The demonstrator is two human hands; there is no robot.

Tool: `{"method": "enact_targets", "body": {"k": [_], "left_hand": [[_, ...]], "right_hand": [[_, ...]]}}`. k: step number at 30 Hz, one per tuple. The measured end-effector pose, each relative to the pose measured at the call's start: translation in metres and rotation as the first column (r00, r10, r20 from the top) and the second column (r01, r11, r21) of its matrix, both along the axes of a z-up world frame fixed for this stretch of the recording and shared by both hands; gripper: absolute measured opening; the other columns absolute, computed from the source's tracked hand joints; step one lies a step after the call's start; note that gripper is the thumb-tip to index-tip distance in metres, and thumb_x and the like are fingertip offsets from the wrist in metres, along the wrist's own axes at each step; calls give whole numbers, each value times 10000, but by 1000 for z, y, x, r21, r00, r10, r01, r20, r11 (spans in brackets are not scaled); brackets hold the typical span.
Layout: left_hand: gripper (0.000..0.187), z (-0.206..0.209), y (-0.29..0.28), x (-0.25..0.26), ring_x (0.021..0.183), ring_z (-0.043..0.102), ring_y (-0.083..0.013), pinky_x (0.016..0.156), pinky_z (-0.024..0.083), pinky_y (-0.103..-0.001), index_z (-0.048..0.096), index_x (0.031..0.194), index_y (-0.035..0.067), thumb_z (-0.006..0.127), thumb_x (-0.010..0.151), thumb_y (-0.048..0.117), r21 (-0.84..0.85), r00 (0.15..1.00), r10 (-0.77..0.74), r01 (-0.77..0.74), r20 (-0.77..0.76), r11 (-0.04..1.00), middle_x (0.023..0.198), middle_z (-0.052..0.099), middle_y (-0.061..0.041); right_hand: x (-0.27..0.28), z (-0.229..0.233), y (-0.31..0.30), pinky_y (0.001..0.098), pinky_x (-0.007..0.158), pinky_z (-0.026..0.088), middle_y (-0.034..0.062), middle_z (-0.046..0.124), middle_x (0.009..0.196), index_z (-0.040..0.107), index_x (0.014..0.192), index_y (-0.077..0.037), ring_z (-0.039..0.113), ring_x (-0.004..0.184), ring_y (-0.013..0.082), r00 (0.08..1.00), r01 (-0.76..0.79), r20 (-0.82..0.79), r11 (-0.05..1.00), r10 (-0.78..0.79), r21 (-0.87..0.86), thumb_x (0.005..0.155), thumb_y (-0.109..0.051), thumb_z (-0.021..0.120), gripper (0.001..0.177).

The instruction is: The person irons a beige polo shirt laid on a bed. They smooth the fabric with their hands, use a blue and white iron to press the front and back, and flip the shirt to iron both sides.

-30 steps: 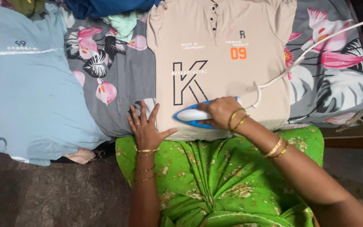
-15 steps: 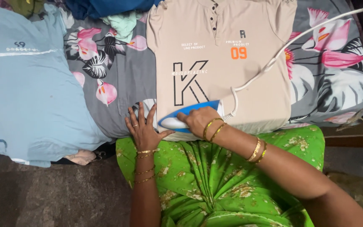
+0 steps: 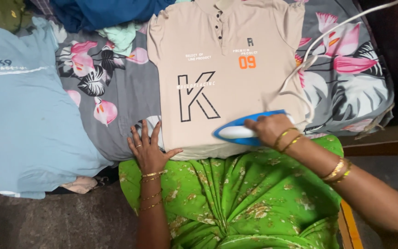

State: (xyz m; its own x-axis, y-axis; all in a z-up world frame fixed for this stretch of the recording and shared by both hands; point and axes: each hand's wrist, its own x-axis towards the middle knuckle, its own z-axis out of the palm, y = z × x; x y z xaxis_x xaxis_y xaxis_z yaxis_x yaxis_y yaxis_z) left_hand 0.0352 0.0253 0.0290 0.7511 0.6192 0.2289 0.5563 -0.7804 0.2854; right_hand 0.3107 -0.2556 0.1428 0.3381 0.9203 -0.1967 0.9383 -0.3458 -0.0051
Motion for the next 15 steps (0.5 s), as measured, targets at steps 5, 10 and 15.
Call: {"method": "enact_targets", "body": {"k": [5, 10, 15], "left_hand": [[1252, 2, -1, 1, 1530, 123, -498, 1182, 93, -714, 457, 1529, 272, 783, 451, 821, -19, 1000, 9, -9, -17, 1000, 1680, 239, -151], [1246, 4, -2, 1, 1530, 132, -496, 1189, 88, -707, 464, 1522, 268, 786, 444, 804, -27, 1000, 15, -16, -22, 1000, 1672, 257, -159], [1203, 4, -2, -2, 1537, 144, -487, 1193, 88, -705, 473, 1524, 259, 789, 492, 793, -14, 1000, 4, -4, -19, 1000, 1671, 270, -167]], "right_hand": [[35, 7, -45, 456, 647, 581, 79, 729, 821, 678, 1149, -256, 734, 745, 308, 995, 71, 73, 997, -73, 26, 868, -226, 618, 289], [61, 17, -76, 456, 660, 577, 84, 733, 833, 681, 1125, -223, 729, 762, 310, 980, 174, 86, 984, -177, 43, 791, -235, 714, 336], [81, 29, -99, 486, 695, 574, 115, 737, 827, 685, 1110, -191, 726, 774, 341, 903, 421, 75, 906, -422, 38, 827, -378, 755, 345]]}}
